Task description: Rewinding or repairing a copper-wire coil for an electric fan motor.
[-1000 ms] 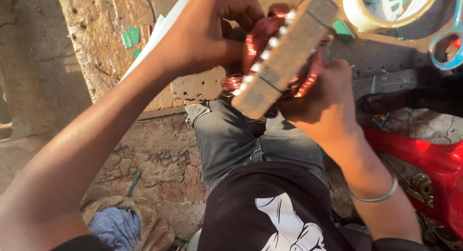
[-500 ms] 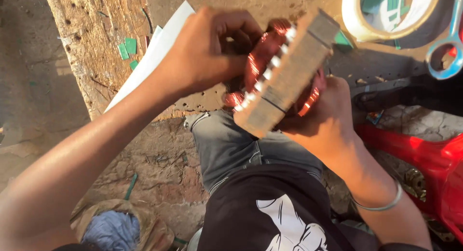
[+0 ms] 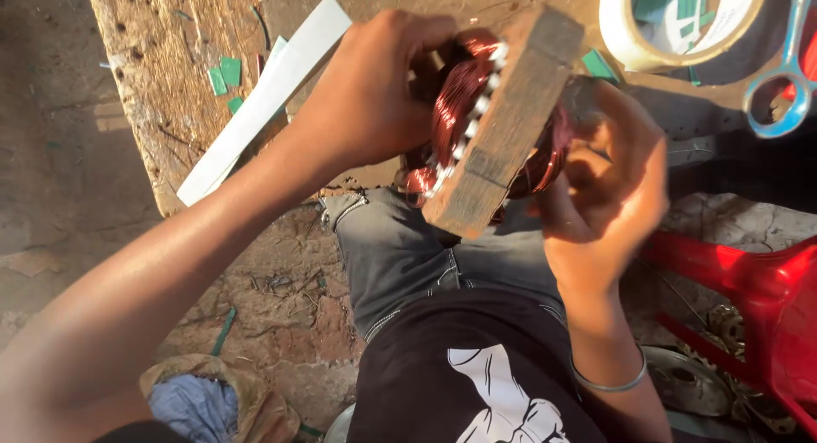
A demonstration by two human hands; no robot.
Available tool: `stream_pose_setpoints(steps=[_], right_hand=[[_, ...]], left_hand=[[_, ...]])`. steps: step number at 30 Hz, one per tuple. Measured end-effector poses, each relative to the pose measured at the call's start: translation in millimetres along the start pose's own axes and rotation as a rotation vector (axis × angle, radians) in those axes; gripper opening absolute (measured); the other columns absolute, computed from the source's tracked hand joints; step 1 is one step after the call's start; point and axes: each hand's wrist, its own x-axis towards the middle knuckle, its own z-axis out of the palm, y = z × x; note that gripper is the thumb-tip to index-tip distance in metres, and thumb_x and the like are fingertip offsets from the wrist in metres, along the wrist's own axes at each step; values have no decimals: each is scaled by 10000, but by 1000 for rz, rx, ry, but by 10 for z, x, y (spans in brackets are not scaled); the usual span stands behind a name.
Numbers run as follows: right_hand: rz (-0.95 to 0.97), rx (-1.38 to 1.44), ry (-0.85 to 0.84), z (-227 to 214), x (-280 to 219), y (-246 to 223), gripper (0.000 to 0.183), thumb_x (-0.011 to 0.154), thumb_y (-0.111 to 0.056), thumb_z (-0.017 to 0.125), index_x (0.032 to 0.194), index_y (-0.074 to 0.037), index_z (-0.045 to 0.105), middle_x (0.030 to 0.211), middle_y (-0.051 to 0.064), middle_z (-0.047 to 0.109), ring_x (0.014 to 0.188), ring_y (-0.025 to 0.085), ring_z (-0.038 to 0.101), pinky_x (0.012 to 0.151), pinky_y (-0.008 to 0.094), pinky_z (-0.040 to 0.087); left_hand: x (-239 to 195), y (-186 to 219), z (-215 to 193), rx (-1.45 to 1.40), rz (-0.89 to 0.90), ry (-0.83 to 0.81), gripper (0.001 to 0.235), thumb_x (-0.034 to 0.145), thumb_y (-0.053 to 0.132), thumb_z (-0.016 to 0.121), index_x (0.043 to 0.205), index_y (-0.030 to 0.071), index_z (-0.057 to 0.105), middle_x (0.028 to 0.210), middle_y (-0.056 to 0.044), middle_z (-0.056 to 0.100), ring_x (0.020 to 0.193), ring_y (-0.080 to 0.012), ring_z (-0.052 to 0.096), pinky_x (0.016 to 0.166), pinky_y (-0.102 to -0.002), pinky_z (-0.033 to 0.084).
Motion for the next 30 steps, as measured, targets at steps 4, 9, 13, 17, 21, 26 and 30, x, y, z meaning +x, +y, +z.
stream_pose_setpoints(steps=[4,9,13,17,21,26,30], right_hand=[[-50,-58,-279,-124,188,309,452,892,-79,773,1299,1,593,1178,19,679,1118,52,671,943,260,588],[-363,-388,-396,-137,292,413,489,906,-168,928,1200,38,596,1077,100,721,1000,103,729,887,243,579],[-338,-333,-361,-101,227,464,426,948,-131,894,1203,38,598,1062,86,734,968,86,708,889,227,563],[-244,-244,-327,-80,238,366,344,920,-107,818,1151,49,616,1047,51,724,954,51,648,879,214,523],[-221,-240,-288,-185,214,589,219,1028,-75,775,1117,93,665,940,50,725,852,32,598,756,182,469],[-246,-179,-296,-216,220,613,226,1045,-69,682,1193,101,668,920,54,709,823,33,586,760,180,468],[-54,86,-343,-141,254,386,294,972,-105,656,1200,81,650,999,9,704,932,45,623,847,215,511]], left_hand=[[-2,-10,11,-11,-9,5,336,861,204,849,1140,52,741,901,-122,775,791,-194,791,695,-315,612],[-4,-12,-56,-88,-37,-36,320,871,168,832,1118,9,708,890,-146,767,827,-189,804,717,-312,605],[-10,-179,-138,-221,70,-123,287,909,140,787,1133,-3,680,956,-137,763,888,-181,786,777,-316,596],[18,-26,-117,-236,-18,-135,253,891,127,798,1094,10,702,906,-99,768,835,-129,754,736,-310,588],[10,21,-102,-126,-43,-45,320,836,82,816,1134,22,718,879,-98,764,812,-95,755,709,-286,582],[21,-47,-113,-167,-116,-95,269,860,94,821,1105,29,731,882,-84,788,841,-97,787,708,-282,600],[13,-111,-61,-176,-105,-111,248,854,103,819,1068,17,726,889,-82,793,854,-104,795,710,-290,604]])
